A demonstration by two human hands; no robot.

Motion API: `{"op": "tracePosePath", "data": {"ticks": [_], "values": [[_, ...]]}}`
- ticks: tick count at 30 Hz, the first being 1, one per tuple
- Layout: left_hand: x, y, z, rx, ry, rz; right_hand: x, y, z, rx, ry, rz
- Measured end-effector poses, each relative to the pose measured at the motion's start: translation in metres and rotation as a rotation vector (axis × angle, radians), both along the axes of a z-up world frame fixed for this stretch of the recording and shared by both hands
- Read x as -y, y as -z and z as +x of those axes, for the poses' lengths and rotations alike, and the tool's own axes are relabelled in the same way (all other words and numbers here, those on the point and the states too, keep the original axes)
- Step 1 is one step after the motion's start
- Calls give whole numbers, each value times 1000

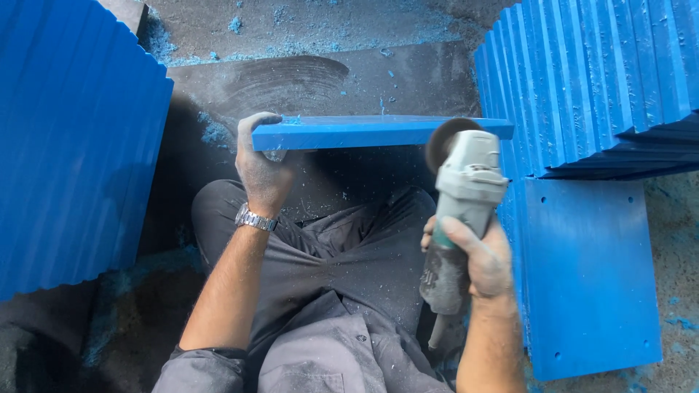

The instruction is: Grinding the edges of blue plastic boards using an angle grinder.

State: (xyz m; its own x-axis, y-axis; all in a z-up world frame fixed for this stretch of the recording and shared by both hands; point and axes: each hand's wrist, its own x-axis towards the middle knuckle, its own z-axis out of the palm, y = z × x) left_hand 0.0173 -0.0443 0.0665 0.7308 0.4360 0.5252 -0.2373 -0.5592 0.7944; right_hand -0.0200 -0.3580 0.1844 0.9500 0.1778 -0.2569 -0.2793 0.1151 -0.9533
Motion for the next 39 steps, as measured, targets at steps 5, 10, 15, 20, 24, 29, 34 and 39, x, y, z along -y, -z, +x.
{"op": "tracePosePath", "data": {"ticks": [5,10,15,20,24,29,34,39], "values": [[2,1,0,15,-2,-21,6,0,2,25,42,-65],[1,12,-2,-11,-16,-7,-55,2,-5,31,-156,-198],[2,4,-2,9,10,-58,-113,1,-11,267,-440,-332],[1,20,2,-16,2,-49,-101,-2,-15,80,-384,-242],[2,18,1,6,5,-48,-76,-5,-16,-26,-207,-165],[4,23,-1,-26,2,-70,-115,-15,-17,-20,-282,-243],[3,32,-2,-36,50,-132,-142,-21,-18,8,-418,-287],[3,22,-1,-46,17,-64,-92,-6,-25,-26,-284,-255]]}}
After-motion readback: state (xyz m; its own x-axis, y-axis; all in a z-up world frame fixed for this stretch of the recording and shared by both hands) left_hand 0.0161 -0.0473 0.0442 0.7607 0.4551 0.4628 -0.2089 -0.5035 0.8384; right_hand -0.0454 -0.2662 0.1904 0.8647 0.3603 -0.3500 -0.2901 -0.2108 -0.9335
